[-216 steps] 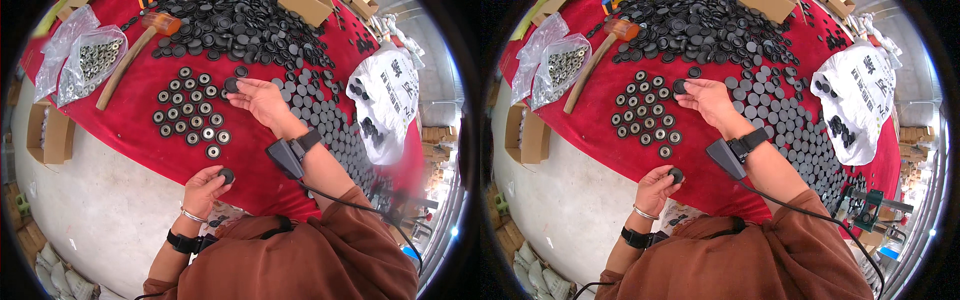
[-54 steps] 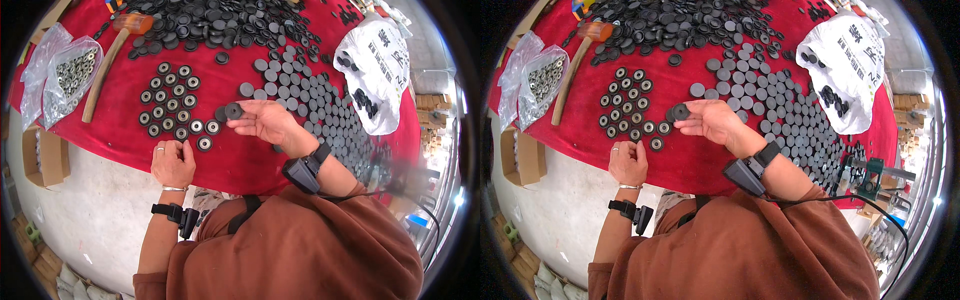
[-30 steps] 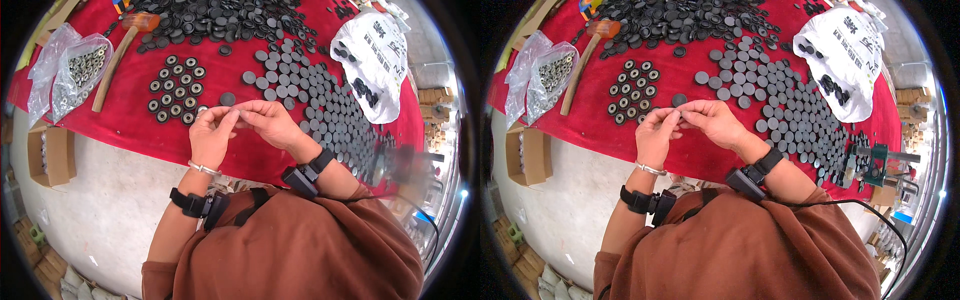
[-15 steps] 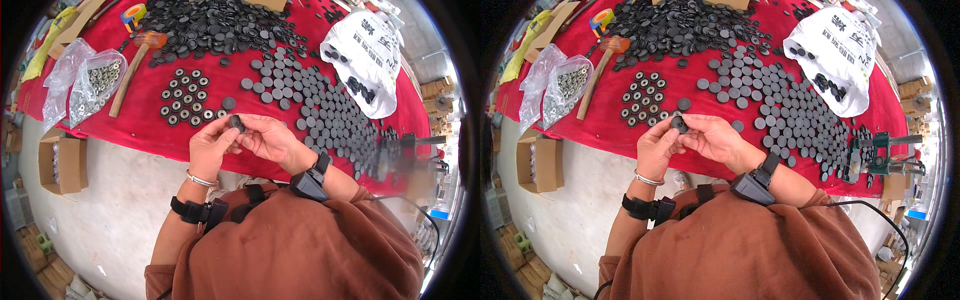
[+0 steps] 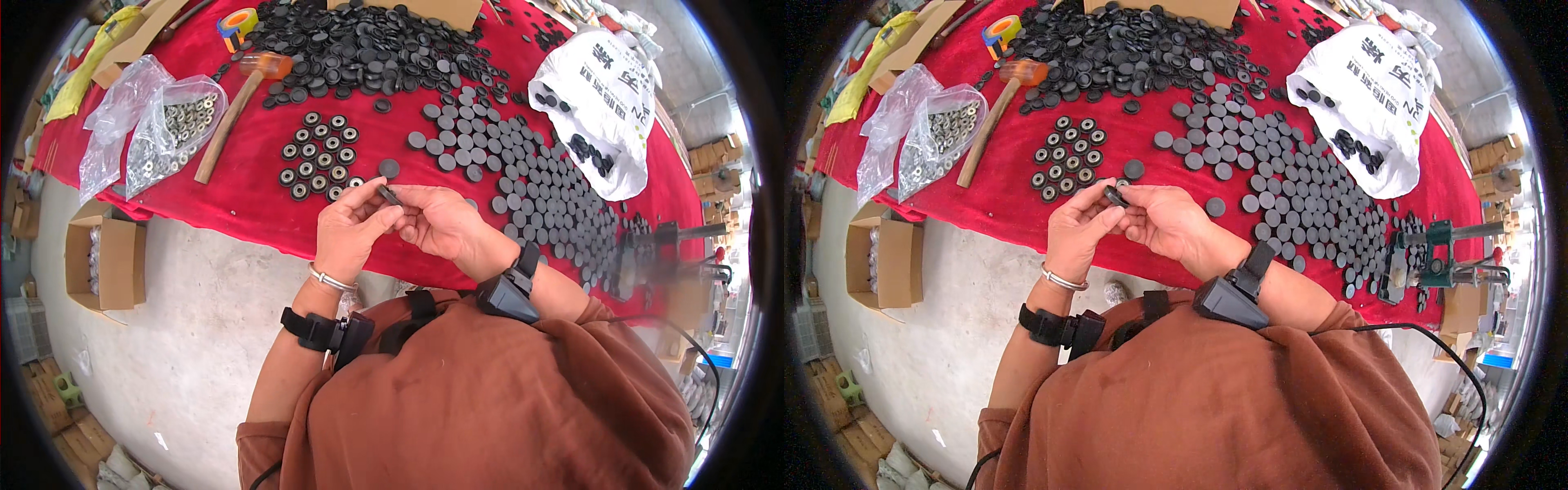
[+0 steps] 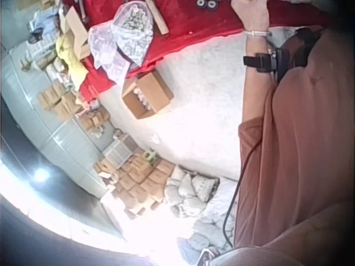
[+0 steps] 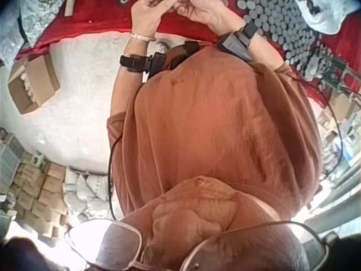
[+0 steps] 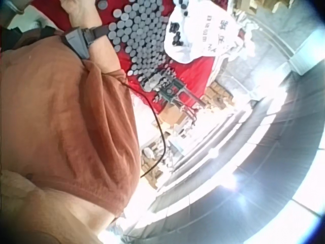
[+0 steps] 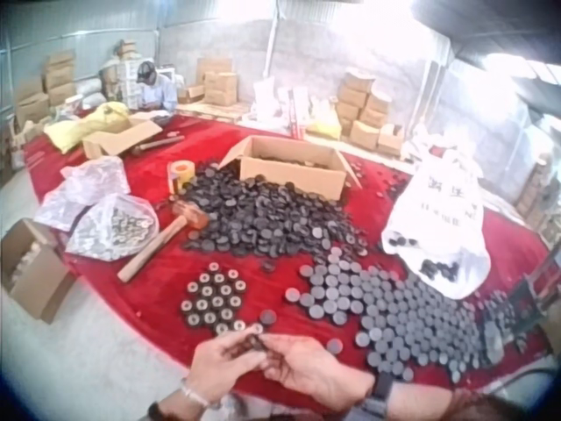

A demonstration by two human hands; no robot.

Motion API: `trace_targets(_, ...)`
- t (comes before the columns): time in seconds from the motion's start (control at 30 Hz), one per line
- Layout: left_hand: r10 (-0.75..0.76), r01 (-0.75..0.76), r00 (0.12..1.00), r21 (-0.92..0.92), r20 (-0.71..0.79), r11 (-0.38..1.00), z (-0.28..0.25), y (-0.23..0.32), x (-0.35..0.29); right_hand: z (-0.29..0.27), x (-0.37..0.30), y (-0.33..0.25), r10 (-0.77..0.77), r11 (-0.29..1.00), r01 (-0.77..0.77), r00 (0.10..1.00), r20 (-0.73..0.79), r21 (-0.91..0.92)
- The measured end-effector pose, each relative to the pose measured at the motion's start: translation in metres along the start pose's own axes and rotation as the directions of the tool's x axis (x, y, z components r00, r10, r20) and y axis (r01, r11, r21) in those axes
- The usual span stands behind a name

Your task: The person picks up black rubber caps and places them onto metal bearings on a red table. They continue the process by gathering more caps from a white bag and a cardboard box to press onto the remaining bearings.

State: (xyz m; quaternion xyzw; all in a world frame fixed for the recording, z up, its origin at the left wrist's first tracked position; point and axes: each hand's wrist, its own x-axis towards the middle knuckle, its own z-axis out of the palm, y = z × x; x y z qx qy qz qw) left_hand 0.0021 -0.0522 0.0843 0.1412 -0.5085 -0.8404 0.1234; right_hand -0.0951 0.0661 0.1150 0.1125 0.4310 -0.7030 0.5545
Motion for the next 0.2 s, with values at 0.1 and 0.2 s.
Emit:
trace_targets(0.1,-0.004,0.003,1.000,0.030,0.015,1.000,-0.0005,-0.0005,0.0015,0.0005,0.0010,-0.0010,-0.020,1.000,0.019,1.000,-0.023,-0.019)
trace_targets(0.2,-0.015,0.015,1.000,0.052,-0.012,0.999,0.0012,-0.0020,0.0048,-0.0031,0.0022,-0.0015,-0.093,0.992,0.090,0.995,-0.037,-0.084)
